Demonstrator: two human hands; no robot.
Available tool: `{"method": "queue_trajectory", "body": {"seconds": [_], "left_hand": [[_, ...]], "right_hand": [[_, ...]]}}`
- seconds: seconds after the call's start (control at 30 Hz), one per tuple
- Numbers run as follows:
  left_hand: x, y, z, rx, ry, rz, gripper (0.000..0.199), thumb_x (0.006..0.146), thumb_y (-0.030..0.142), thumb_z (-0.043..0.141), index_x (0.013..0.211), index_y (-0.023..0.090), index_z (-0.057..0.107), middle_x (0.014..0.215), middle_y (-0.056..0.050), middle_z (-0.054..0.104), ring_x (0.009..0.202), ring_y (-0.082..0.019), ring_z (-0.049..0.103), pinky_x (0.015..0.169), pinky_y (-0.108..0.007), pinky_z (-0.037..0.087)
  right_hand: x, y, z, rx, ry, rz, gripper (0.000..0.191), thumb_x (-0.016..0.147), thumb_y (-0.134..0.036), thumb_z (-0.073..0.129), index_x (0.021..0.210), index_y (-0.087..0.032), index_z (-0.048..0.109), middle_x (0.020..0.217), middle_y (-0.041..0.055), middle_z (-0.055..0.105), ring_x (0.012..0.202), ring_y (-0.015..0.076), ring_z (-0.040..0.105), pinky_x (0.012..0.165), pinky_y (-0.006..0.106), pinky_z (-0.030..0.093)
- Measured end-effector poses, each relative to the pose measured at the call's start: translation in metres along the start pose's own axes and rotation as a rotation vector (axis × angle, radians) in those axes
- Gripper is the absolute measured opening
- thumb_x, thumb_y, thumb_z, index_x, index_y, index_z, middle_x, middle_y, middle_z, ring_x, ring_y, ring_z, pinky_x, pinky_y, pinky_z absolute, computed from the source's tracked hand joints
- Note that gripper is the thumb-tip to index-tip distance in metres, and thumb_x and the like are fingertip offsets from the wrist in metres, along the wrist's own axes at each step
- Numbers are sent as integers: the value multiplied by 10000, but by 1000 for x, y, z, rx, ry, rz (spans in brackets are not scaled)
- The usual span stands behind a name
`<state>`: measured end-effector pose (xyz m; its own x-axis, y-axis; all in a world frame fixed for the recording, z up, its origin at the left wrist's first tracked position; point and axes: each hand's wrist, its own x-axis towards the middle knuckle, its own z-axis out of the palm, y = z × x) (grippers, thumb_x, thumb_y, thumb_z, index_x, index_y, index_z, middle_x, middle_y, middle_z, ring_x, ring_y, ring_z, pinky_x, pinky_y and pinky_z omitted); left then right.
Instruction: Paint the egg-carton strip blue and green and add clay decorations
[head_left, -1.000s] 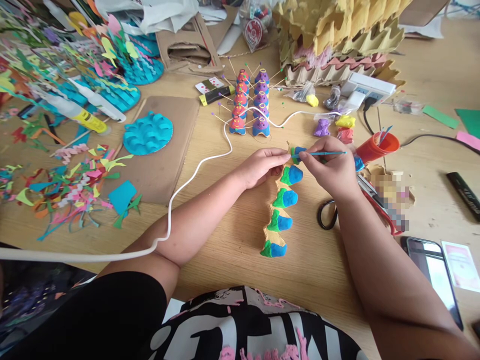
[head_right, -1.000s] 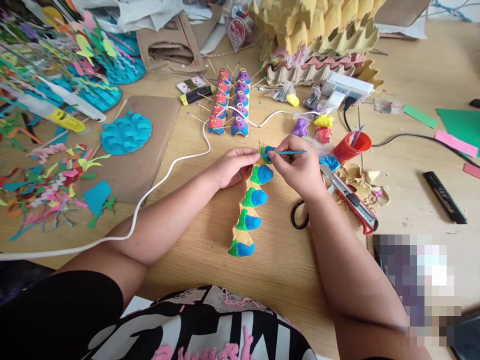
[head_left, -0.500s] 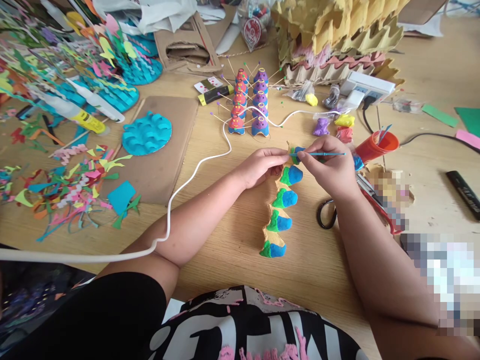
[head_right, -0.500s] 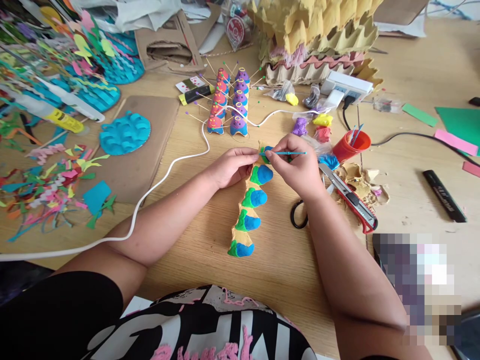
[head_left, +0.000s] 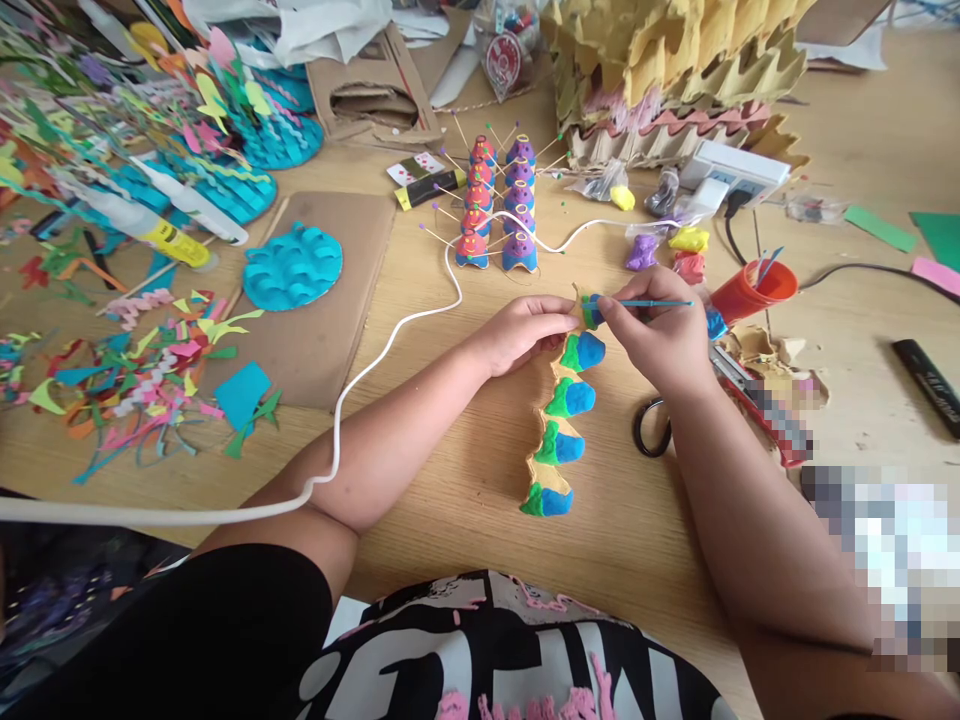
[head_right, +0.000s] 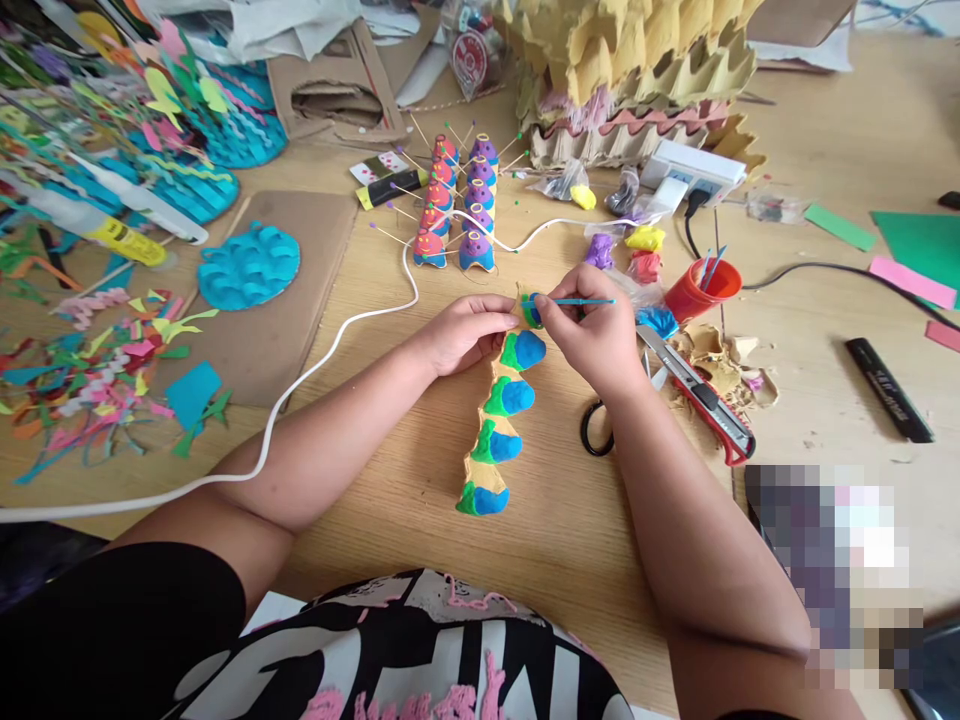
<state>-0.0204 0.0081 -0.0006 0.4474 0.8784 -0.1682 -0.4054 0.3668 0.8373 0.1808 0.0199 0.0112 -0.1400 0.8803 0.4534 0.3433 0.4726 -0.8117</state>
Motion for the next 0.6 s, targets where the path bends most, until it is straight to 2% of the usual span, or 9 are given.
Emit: {"method": "queue_trajectory", "body": {"seconds": [0.37,0.6], "left_hand": [[1,-3,-1,56,21,6,151,799,260,906,850,142,826,734,-8,736,644,-93,633,652,-234,461],[0,-2,0,34,-21,33,182,787,267,904,898,143,832,787,-7,755,687,-90,652,695,-224,479]], "right_hand": [[2,-3,-2,117,-11,96,413,857,-524,904,773,-254,603,681,-24,634,591,129,597,526,294,458],[2,-5,-1,101,-17,116,377,858,-457,911,789,-249,604,728,-2,674,613,140,610,517,293,451]]}}
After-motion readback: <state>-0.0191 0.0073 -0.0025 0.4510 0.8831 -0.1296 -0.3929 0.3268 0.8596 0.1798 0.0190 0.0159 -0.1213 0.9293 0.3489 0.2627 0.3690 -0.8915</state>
